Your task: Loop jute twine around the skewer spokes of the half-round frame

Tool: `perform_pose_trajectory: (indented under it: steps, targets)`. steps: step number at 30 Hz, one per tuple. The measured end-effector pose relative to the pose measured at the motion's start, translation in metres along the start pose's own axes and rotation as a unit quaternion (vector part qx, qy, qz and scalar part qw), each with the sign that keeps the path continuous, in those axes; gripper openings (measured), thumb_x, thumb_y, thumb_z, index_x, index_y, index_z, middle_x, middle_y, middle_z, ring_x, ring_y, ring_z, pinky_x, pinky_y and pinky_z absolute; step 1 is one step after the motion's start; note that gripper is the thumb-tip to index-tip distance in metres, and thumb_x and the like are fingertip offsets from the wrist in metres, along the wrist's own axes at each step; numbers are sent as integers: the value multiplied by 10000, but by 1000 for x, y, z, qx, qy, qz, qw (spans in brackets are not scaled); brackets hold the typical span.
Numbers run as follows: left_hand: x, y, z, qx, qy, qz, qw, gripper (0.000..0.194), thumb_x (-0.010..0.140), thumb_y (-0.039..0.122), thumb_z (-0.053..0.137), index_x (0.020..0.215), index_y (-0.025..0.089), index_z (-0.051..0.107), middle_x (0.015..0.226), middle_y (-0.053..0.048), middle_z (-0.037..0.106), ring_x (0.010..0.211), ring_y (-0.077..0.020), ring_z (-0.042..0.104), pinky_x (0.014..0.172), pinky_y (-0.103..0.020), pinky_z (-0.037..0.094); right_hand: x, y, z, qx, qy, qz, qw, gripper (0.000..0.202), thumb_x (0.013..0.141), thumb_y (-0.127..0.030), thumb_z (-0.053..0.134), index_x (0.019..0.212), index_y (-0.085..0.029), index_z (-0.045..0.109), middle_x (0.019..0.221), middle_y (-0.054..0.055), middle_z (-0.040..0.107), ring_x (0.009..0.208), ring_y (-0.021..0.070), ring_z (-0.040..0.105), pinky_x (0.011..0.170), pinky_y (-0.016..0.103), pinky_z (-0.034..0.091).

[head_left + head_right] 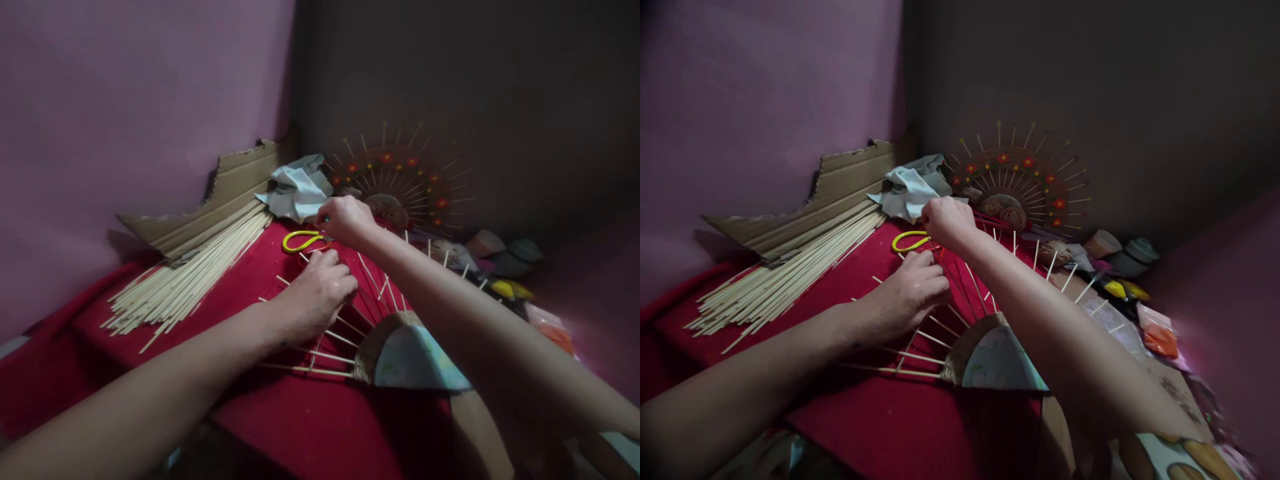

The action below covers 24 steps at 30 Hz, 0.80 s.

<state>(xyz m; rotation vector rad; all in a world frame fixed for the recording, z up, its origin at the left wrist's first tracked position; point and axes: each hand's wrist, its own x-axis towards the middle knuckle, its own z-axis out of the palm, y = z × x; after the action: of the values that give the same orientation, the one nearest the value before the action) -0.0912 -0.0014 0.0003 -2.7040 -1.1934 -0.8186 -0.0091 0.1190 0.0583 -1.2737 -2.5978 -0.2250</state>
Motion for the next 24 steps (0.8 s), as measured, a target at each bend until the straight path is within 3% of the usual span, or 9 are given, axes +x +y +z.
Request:
perform_pose_trajectory:
  steps: [4,9,14,20,24]
  targets:
    - [0,0,0,9,-15,-5,1000,188,859,115,466,710,148,576,741,-60,590,759,-190,387,705,-360,293,-10,11,-17,-55,37,19,998,192,754,-273,576,821,-250,755,763,61,699,734,216,646,603,294,405]
    - [3,-3,0,2,-41,-19,999,176,849,119,486,710,144,592,731,-67,602,783,-199,412,726,-361,310,-42,33,-51,-88,78,37,992,180,742,-293,592,800,-247,756,680,41,669,676,210,625,571,297,370]
    - [5,-10,4,-41,-46,-23,998,157,859,171,523,735,148,616,776,-53,629,799,-187,430,753,-349,316,-84,66,-71,-49,47,95,993,116,699,-279,655,734,-233,755,589,17,640,551,155,564,514,278,341]
    - [7,-16,9,-79,-87,-62,991,120,819,164,585,715,156,643,766,-41,653,840,-197,472,797,-363,319,-145,93,-60,114,35,80,990,151,734,-316,632,708,-215,741,555,-9,643,489,107,518,475,235,356]
    - [10,-19,11,-113,-119,-113,980,46,766,190,654,727,168,658,775,-37,647,858,-200,499,833,-375,338,-177,96,-42,174,33,123,976,203,742,-329,609,754,-175,742,632,21,679,556,126,557,538,241,398]
